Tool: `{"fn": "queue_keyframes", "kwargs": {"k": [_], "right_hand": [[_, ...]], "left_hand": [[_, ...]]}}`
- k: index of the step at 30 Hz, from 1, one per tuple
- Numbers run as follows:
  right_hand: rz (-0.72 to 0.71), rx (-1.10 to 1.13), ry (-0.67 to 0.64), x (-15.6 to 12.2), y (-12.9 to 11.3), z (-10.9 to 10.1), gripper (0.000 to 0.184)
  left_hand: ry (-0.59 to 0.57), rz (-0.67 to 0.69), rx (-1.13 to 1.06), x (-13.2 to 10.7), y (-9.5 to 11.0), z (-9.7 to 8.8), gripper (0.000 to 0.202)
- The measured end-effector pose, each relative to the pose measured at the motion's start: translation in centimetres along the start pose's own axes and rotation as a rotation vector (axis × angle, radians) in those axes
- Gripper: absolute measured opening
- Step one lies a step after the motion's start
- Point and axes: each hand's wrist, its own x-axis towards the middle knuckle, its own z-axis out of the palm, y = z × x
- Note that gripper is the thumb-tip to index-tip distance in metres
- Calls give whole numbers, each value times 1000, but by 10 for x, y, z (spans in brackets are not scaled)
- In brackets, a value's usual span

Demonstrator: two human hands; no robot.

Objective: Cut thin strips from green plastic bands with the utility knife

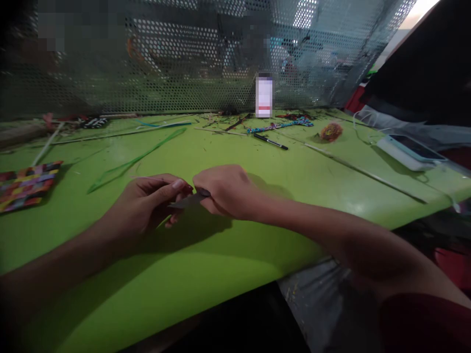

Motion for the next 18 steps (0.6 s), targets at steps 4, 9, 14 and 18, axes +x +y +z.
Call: {"fn": "queue_keyframes", "kwargs": {"k": [4, 9, 14, 18], "right_hand": [[2, -58, -26, 1, -3, -2, 21], [-18, -47, -54, 1, -6, 1, 20], [-25, -33, -49, -2, -6, 6, 20], [-42, 20, -51, -3, -8, 5, 18]], "left_hand": [[-23, 10, -15, -2, 2, 2, 19], [-41, 21, 17, -8, 0, 4, 15], [-63, 55, -16, -11, -2, 7, 11], [-67, 69, -46, -12, -2, 9, 9]]}}
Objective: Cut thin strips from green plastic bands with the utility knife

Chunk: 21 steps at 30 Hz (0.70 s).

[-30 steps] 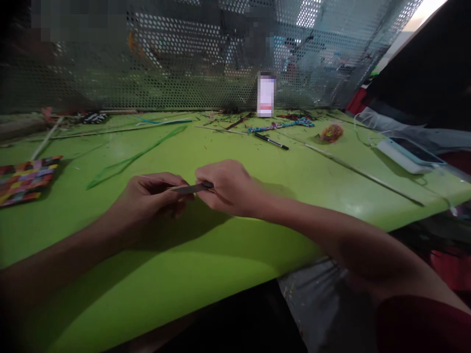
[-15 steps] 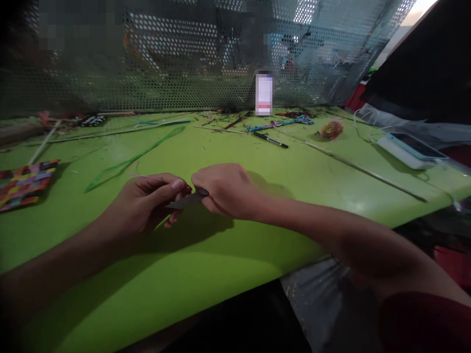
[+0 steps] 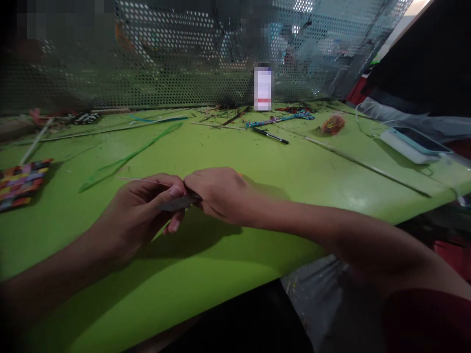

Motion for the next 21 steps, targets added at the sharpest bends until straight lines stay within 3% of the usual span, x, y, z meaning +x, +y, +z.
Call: {"fn": "queue_keyframes", "kwargs": {"k": [7, 21], "right_hand": [[-29, 67, 84, 1, -3, 0, 19], [-13, 83, 83, 0, -5, 0, 17]], "left_hand": [[4, 12, 25, 0, 2, 4, 10], [20, 16, 40, 0, 5, 7, 10]]}}
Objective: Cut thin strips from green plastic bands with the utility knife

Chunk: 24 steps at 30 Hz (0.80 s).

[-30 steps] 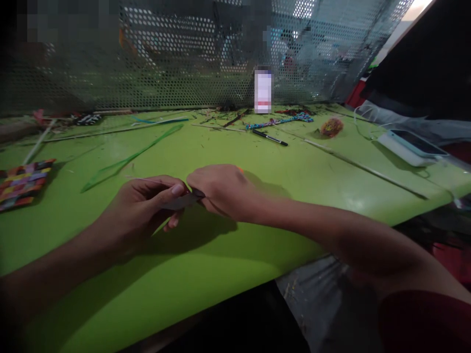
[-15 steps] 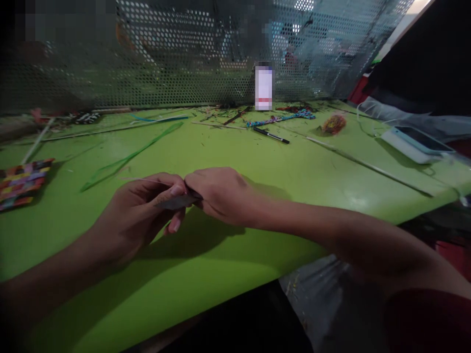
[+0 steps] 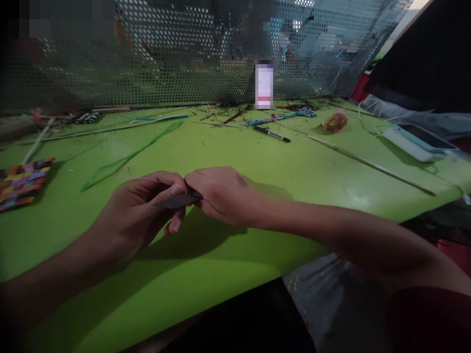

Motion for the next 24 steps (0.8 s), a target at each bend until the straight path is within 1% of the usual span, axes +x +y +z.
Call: {"fn": "queue_keyframes", "kwargs": {"k": [7, 13, 16, 24], "right_hand": [[2, 7, 0, 0, -3, -2, 17], [14, -25, -20, 0, -4, -2, 15], [15, -39, -9, 0, -4, -1, 15], [40, -18, -14, 0, -5, -1, 16]], "left_hand": [[-17, 3, -1, -1, 1, 2, 11], [7, -6, 35, -3, 3, 2, 14], [13, 2, 49, -2, 3, 2, 14], [16, 15, 77, -1, 2, 2, 12]]}}
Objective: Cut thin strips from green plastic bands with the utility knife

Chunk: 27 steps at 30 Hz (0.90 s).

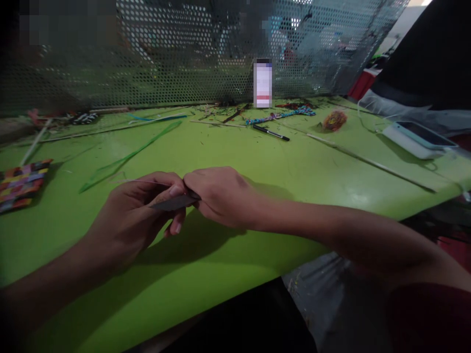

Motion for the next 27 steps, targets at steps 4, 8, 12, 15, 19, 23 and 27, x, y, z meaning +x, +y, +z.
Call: {"fn": "queue_keyframes", "kwargs": {"k": [4, 8, 12, 15, 19, 23, 27], "right_hand": [[0, -25, -11, -1, 1, 0, 14], [22, -67, -40, -1, 1, 1, 15], [31, -100, -62, 0, 1, 1, 12], [43, -110, -76, 0, 0, 0, 12], [47, -132, -90, 0, -1, 0, 12], [68, -153, -96, 1, -1, 0, 13], [79, -156, -97, 2, 0, 1, 16]], "left_hand": [[-1, 18, 16, -1, -1, -1, 11], [20, 28, 70, -1, -2, -3, 13], [29, 32, 103, -1, 3, 0, 13], [23, 21, 97, 0, 7, 2, 10], [14, 24, 100, 0, 8, 3, 6], [46, 18, 149, -1, 10, 3, 9], [63, 31, 201, -1, 11, 3, 11]]}}
